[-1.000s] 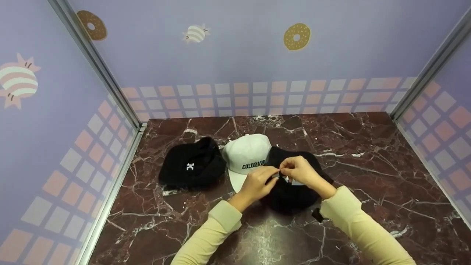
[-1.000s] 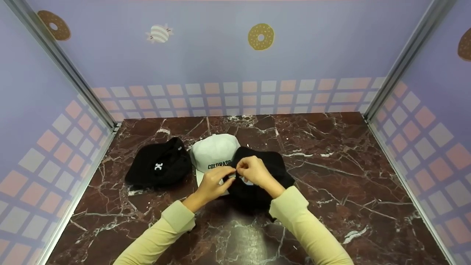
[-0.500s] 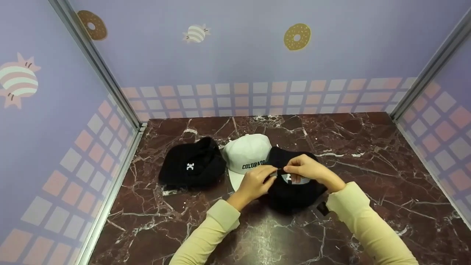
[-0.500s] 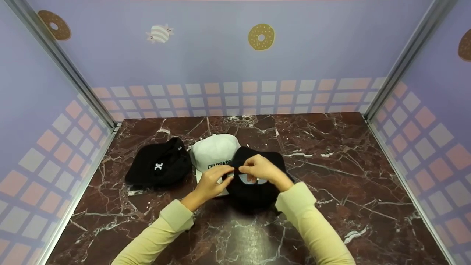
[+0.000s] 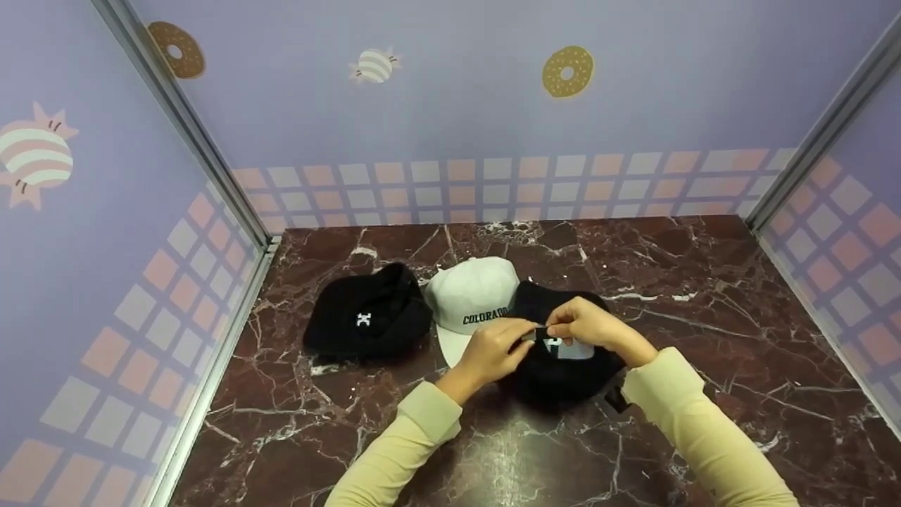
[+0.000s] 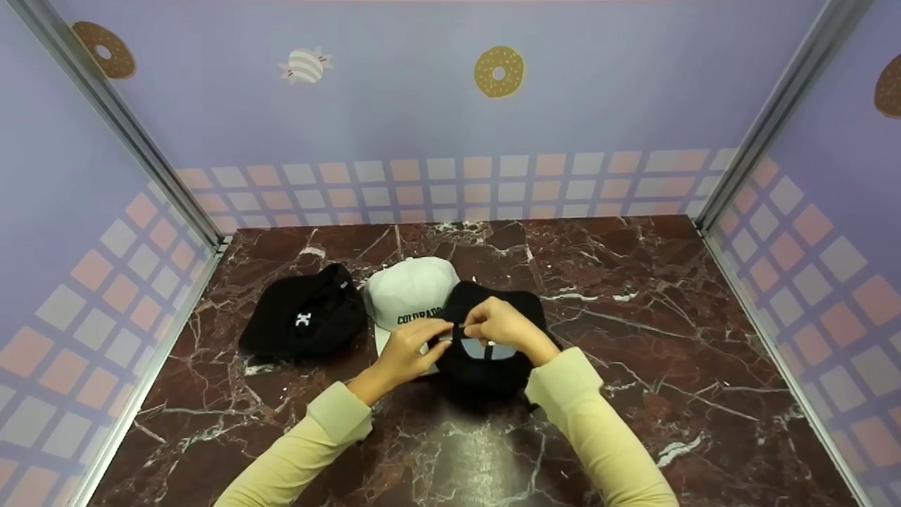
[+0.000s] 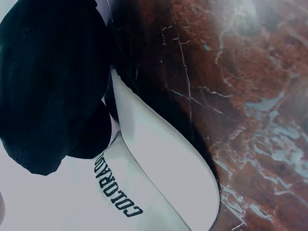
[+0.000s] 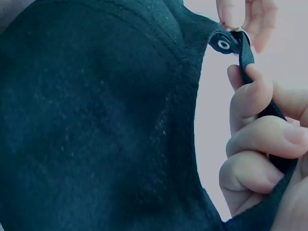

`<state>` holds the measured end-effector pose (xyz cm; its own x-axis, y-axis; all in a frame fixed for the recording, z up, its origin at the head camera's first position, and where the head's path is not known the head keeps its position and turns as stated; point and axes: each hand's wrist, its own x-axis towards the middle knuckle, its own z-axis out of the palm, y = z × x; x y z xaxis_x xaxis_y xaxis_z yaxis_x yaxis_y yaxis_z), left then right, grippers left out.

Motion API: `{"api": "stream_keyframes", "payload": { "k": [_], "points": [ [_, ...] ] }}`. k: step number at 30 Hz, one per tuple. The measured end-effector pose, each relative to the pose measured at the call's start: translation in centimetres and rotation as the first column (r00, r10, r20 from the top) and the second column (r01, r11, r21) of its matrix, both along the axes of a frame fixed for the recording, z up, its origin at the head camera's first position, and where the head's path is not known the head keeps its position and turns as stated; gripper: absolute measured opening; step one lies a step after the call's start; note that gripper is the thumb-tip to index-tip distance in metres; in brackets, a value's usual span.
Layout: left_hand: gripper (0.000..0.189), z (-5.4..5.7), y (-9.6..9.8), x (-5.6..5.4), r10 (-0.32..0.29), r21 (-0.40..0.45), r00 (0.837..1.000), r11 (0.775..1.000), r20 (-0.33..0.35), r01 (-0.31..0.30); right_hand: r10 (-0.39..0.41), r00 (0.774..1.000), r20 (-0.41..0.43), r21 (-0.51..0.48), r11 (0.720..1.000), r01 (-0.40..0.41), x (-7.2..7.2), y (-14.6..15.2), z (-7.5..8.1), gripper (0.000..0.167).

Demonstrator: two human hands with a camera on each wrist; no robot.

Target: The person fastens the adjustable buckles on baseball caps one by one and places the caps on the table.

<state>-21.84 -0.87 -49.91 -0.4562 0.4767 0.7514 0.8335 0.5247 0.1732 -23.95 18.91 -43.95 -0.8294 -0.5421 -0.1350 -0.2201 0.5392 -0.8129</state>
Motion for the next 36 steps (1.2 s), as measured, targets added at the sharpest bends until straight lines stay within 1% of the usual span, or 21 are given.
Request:
{"api": "stream_keyframes", "payload": {
  "k": [3,5,9,13,16,20,22,25,32,34,36],
  "points": [
    [0.023,0.0,0.0,0.0,0.005,-0.007,1.0,1.0,-0.003,-0.005,-0.009,1.0,-0.013,0.016,1.0,0.009,0.1,-0.4,0.1,0.013],
    [0.022,0.0,0.0,-0.1,0.006,-0.006,1.0,1.0,-0.003,-0.006,-0.011,1.0,-0.006,0.025,1.0,0.011,0.2,-0.6,0.2,0.014],
    [0.022,-0.1,-0.2,-0.2,0.009,-0.006,1.0,1.0,-0.007,-0.009,-0.004,0.999,0.034,0.028,1.0,0.004,0.2,-0.3,0.8,0.021],
    [0.022,-0.3,-0.4,-0.3,0.023,-0.003,1.0,1.0,-0.018,-0.023,0.054,0.995,0.087,-0.001,0.999,-0.054,-0.1,0.8,0.9,0.027],
    [0.022,-0.3,-0.6,-0.4,0.029,0.006,0.999,1.0,-0.018,-0.029,0.102,0.986,0.13,-0.025,0.995,-0.1,-0.4,1.7,0.8,0.025],
    [0.022,-0.3,-0.7,-0.4,0.021,0.01,1.0,1.0,-0.014,-0.021,0.126,0.978,0.167,-0.048,0.992,-0.12,-0.6,2.2,0.5,0.02],
    [0.021,-0.3,-0.6,-0.4,0.018,0.007,1.0,1.0,-0.015,-0.018,0.124,0.978,0.166,-0.045,0.992,-0.118,-0.6,2.2,0.3,0.018],
    [0.02,-0.2,-0.6,-0.4,0.013,0.004,1.0,1.0,-0.018,-0.013,0.115,0.983,0.142,-0.032,0.993,-0.112,-0.6,1.9,0.3,0.016],
    [0.02,0.0,-0.3,-0.3,0.013,-0.022,1.0,1.0,-0.007,-0.013,0.078,0.993,0.093,0.011,0.997,-0.079,-0.3,0.9,0.1,0.016],
    [0.02,0.0,-0.3,-0.3,0.018,-0.031,1.0,0.999,-0.004,-0.019,0.071,0.994,0.089,0.008,0.997,-0.072,0.0,0.6,0.3,0.016],
    [0.02,-0.1,-0.3,-0.3,0.019,-0.029,1.0,0.999,-0.001,-0.019,0.065,0.993,0.096,-0.011,0.998,-0.064,0.4,0.2,0.9,0.017]
  ]
}}
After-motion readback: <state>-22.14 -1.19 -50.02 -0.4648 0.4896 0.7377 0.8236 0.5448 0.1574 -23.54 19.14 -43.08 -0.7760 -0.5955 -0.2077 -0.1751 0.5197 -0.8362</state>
